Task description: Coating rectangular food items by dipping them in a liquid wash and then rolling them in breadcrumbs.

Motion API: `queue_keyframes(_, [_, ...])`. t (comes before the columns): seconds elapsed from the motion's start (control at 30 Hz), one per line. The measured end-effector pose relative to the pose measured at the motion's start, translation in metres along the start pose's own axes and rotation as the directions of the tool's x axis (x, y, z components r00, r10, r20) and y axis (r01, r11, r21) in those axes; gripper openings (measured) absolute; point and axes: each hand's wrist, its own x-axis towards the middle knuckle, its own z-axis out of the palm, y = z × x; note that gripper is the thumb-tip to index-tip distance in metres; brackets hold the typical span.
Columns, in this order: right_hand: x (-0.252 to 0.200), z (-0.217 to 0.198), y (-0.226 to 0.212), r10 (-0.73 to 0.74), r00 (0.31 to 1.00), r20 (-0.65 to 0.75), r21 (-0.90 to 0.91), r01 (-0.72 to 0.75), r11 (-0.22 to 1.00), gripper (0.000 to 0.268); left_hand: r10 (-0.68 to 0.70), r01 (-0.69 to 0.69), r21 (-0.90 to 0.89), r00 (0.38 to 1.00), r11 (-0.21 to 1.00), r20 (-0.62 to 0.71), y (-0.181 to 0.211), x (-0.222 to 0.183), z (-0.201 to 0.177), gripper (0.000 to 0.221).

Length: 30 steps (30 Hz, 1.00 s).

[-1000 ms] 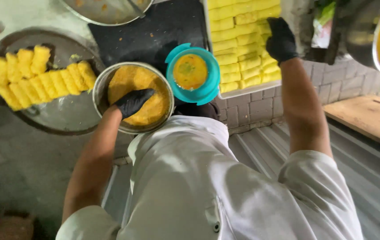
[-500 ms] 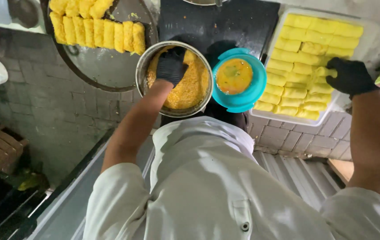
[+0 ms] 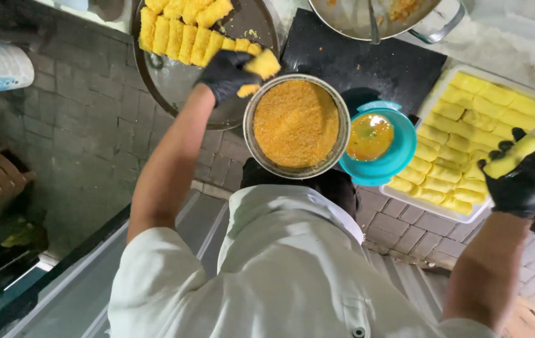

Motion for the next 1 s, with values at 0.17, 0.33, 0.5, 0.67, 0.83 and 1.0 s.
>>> queue_keyframes(0.17, [-0.042,0.084,0.091,0.037,0.999,0.034,-0.154,-0.031,0.988,0.049,0.053,0.016,0.125,0.849,0.992,-0.526,-0.079,0.115,-0.062,0.050])
queue_keyframes(0.33, [-0.050,0.117,0.168,0.174,0.984,-0.029,-0.277,-0.175,0.945,0.041,0.285,0.056,0.517,0.782,0.854,-0.555,-0.135,0.205,-0.044,0.053])
queue_keyframes(0.5, [-0.042,0.141,0.193,0.201,0.967,-0.157,-0.284,-0.239,0.929,0.041,0.668,0.191,0.857,0.555,0.479,-0.497,-0.167,0.237,-0.028,0.068])
queue_keyframes(0.67, [-0.016,0.158,0.204,-0.008,0.950,-0.313,-0.486,-0.153,0.861,0.029,0.853,0.077,0.955,0.433,0.288,-0.292,-0.194,0.252,-0.031,0.049])
queue_keyframes(0.83, [0.049,0.076,0.266,-0.497,0.862,-0.104,-0.963,0.038,0.268,0.063,0.858,-0.050,0.939,0.426,0.340,-0.288,-0.156,0.196,-0.037,0.032])
queue_keyframes(1.0, [0.048,0.133,0.244,-0.215,0.845,-0.489,-0.599,-0.146,0.787,0.049,0.879,-0.311,0.830,0.280,0.463,-0.385,-0.090,0.080,-0.011,0.026])
